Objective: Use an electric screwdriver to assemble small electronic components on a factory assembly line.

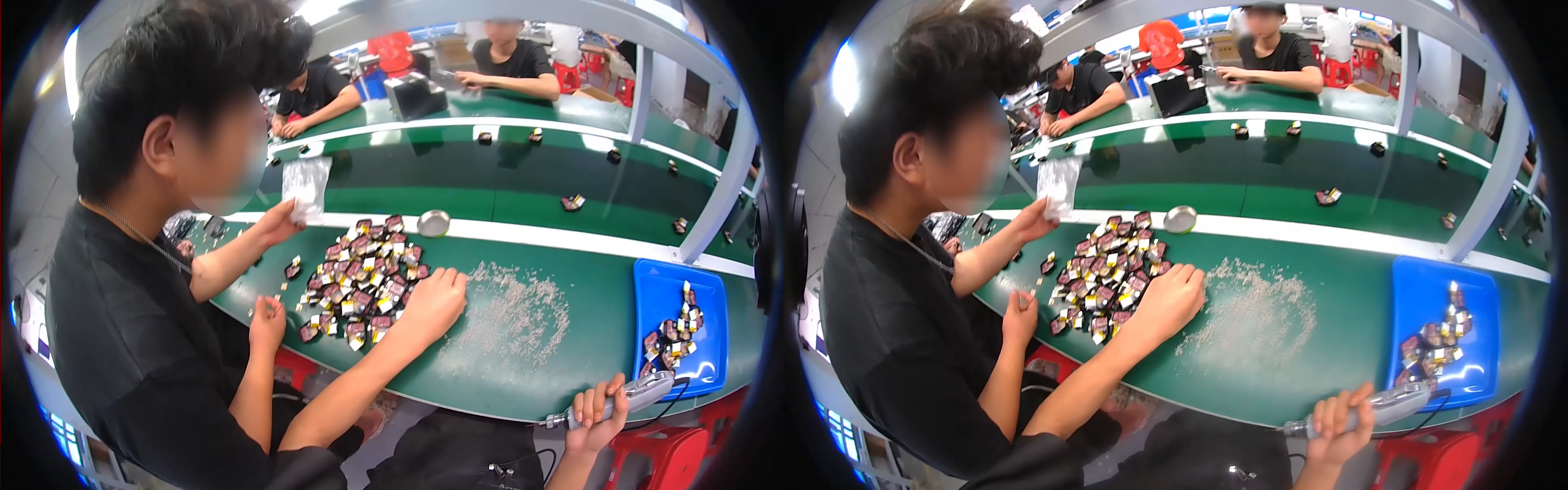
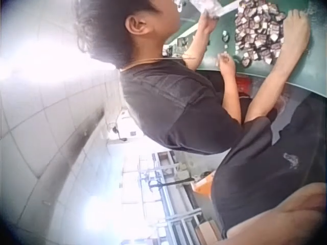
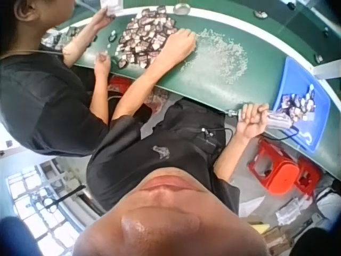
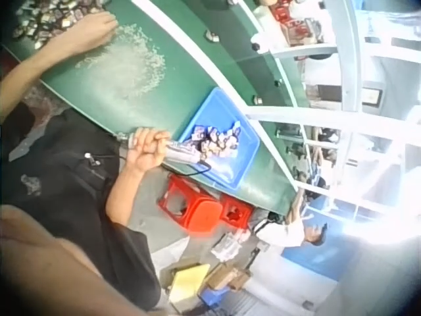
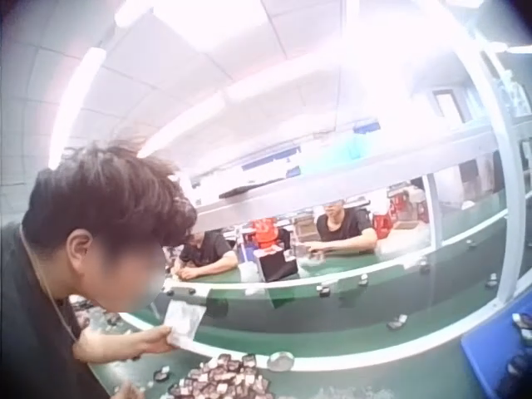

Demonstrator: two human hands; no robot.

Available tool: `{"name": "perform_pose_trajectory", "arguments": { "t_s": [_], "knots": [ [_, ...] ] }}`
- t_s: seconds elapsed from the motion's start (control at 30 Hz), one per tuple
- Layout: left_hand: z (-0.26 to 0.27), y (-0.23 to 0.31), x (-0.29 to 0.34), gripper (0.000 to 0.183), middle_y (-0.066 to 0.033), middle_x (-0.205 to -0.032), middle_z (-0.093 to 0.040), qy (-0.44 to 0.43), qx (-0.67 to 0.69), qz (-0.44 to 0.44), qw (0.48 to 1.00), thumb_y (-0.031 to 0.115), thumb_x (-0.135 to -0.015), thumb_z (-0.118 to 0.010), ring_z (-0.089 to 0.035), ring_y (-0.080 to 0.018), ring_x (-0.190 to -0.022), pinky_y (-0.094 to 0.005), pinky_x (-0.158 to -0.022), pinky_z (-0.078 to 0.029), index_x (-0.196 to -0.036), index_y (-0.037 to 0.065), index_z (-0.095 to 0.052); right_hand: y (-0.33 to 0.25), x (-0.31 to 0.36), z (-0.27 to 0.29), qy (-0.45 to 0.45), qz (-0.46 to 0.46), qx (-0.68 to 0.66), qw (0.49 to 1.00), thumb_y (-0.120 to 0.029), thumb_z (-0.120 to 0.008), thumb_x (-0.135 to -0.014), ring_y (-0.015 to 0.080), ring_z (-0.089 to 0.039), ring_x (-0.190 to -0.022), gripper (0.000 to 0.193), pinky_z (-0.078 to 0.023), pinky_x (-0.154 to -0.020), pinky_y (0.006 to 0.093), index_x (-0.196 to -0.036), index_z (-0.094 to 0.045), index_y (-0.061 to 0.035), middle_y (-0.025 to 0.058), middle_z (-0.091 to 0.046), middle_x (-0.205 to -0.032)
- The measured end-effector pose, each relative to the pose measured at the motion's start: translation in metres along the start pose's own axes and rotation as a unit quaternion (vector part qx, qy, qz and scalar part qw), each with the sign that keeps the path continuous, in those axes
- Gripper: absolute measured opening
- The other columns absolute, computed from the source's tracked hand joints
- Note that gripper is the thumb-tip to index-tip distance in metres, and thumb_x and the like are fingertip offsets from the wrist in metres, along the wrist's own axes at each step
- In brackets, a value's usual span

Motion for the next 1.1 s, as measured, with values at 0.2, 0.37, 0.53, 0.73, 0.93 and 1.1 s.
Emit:
{"name": "perform_pose_trajectory", "arguments": {
  "t_s": [0.2, 0.37, 0.53, 0.73, 0.93, 1.1],
  "knots": [
    [0.010, -0.021, 0.014, 0.003, -0.0114, -0.072, -0.058, 0.063, 0.060, 0.019, 0.996, 0.002, -0.074, -0.063, -0.060, -0.0291, -0.070, -0.0395, -0.064, -0.051, -0.076, 0.002, -0.061, 0.013, -0.002, -0.001, -0.010, -0.021, 0.014, 1.000, -0.024, -0.049, -0.093, 0.0107, -0.031, -0.037, 0.017, -0.033, -0.040, 0.0293, -0.085, -0.045, -0.0090, -0.0008, -0.032, -0.048],
    [0.025, -0.021, 0.026, 0.011, -0.0131, -0.079, -0.064, 0.090, 0.121, 0.043, 0.988, 0.002, -0.077, -0.066, -0.063, -0.0302, -0.074, -0.0385, -0.067, -0.053, -0.088, 0.000, -0.066, 0.016, -0.001, -0.010, -0.021, -0.015, 0.034, 0.999, -0.025, -0.049, -0.095, 0.0076, -0.028, -0.035, 0.019, -0.032, -0.038, 0.0259, -0.085, -0.043, -0.0098, -0.0031, -0.030, -0.047],
    [0.024, -0.006, 0.026, 0.012, -0.0142, -0.082, -0.067, 0.087, 0.238, 0.036, 0.967, 0.001, -0.079, -0.068, -0.065, -0.0309, -0.074, -0.0368, -0.066, -0.052, -0.090, 0.000, -0.067, 0.005, -0.001, 0.002, 0.028, 0.017, 0.024, 0.999, -0.021, -0.045, -0.096, 0.0075, -0.030, -0.037, 0.016, -0.032, -0.039, 0.0244, -0.086, -0.043, -0.0090, -0.0023, -0.033, -0.049],
    [0.043, 0.030, 0.047, 0.005, -0.0126, -0.077, -0.067, 0.101, 0.344, 0.081, 0.930, 0.002, -0.079, -0.070, -0.065, -0.0258, -0.069, -0.0334, -0.062, -0.051, -0.083, -0.001, -0.067, -0.002, 0.003, -0.006, 0.065, 0.033, 0.042, 0.996, -0.021, -0.045, -0.096, 0.0071, -0.027, -0.037, 0.016, -0.030, -0.039, 0.0239, -0.086, -0.041, -0.0090, -0.0026, -0.031, -0.049],
    [0.020, 0.066, 0.070, 0.009, -0.0090, -0.074, -0.065, -0.005, 0.599, 0.199, 0.776, 0.004, -0.088, -0.064, -0.061, -0.0161, -0.065, -0.0258, -0.060, -0.049, -0.082, -0.002, -0.064, -0.006, 0.001, -0.046, -0.007, 0.066, -0.026, 0.997, -0.021, -0.044, -0.097, 0.0072, -0.030, -0.039, 0.015, -0.032, -0.044, 0.0251, -0.089, -0.044, -0.0081, -0.0028, -0.033, -0.050],
    [0.010, 0.092, 0.079, 0.023, -0.0109, -0.068, -0.054, 0.007, 0.778, 0.222, 0.588, 0.016, -0.099, -0.050, -0.051, -0.0166, -0.060, -0.0265, -0.053, -0.043, -0.084, -0.001, -0.050, -0.004, -0.011, -0.081, -0.071, 0.080, -0.059, 0.993, -0.022, -0.047, -0.098, 0.0079, -0.036, -0.043, 0.018, -0.035, -0.049, 0.0248, -0.091, -0.046, -0.0059, -0.0022, -0.037, -0.053]
  ]
}}
Point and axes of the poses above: each hand's wrist, its own x-axis away from the middle knuckle, its own z-axis out of the back of the hand, y = z × x, the point moved 8 cm from there along -x, towards the middle knuckle
